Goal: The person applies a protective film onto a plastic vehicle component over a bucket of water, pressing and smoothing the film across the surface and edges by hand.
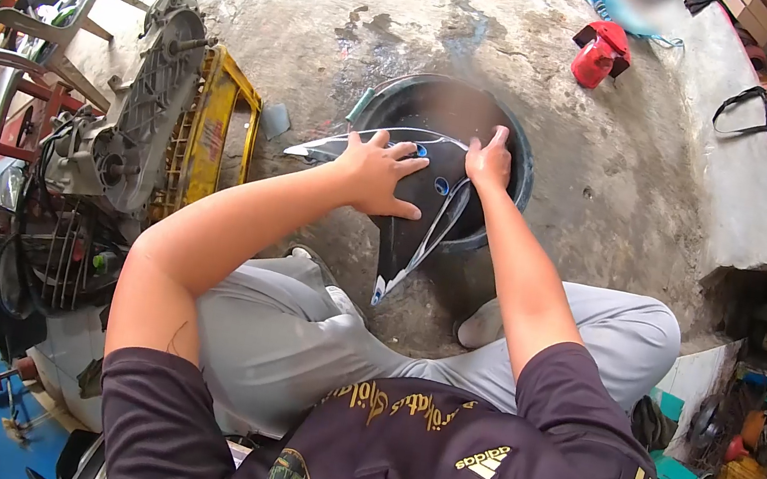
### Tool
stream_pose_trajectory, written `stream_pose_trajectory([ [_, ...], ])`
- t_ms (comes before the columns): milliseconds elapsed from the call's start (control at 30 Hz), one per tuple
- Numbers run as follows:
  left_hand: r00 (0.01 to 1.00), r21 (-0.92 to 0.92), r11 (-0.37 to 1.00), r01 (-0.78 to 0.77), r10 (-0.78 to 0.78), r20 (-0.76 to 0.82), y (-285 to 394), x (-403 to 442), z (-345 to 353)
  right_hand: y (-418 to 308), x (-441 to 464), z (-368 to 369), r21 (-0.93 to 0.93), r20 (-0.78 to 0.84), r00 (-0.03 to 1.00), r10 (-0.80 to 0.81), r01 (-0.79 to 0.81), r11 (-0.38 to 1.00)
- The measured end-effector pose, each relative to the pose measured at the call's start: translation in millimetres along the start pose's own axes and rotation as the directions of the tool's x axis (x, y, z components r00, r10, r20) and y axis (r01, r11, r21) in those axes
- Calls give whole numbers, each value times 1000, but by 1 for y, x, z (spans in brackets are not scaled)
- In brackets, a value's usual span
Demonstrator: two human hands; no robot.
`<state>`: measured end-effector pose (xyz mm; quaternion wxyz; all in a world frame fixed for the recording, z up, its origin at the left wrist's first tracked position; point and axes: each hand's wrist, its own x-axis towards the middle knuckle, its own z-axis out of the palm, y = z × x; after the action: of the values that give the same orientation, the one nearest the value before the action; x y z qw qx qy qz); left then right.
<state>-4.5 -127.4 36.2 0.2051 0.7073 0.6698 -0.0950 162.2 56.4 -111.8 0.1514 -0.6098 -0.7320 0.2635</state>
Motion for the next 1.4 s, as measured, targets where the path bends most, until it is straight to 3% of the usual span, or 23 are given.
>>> stream_pose_trajectory([
  [133, 1000, 29, 1000, -10, 10, -18, -3, -4, -1, 7, 1, -6, 78, -56, 998, -15, 19, 997],
  [333, 1000, 43, 999, -19, 19, -6, -8, -4, 2, 8, -10, -13, 49, -48, 997, -53, 55, 997],
  [667, 999, 50, 999, -16, 14, 46, -9, -2, -6, 19, -12, -12, 53, -175, 976, -127, 138, 989],
  [733, 998, 45, 999, -17, 14, 55, -9, -1, -5, 16, -15, -20, 92, -49, 998, -44, 48, 995],
  [800, 999, 51, 999, -18, 17, 27, -10, -1, -5, 10, -20, -23, 6, -78, 995, -60, 60, 998],
  [900, 997, 10, 1000, -13, 12, 71, -9, 0, -4, -9, -30, -40, 9, 11, 996, -94, 94, 996],
  [967, 999, 33, 999, 38, -37, -22, -10, -2, 2, -18, -33, -49, -23, 52, 955, -293, 294, 955],
  [1133, 995, -16, 995, 96, -96, -5, -17, -3, 4, -40, -39, -97, -119, 117, 922, -369, 382, 916],
  [1233, 991, -63, 989, 131, -132, 2, -15, -3, 7, -45, -42, -112, 67, 528, 744, -410, 445, 893],
  [1267, 992, -64, 990, 129, -129, -2, -14, -3, 5, -44, -47, -114, 138, 594, 684, -423, 431, 892],
  [1400, 987, -98, 983, 153, -157, -28, -9, -6, 5, -18, -56, -76, 425, 729, 566, -384, 64, 903],
])
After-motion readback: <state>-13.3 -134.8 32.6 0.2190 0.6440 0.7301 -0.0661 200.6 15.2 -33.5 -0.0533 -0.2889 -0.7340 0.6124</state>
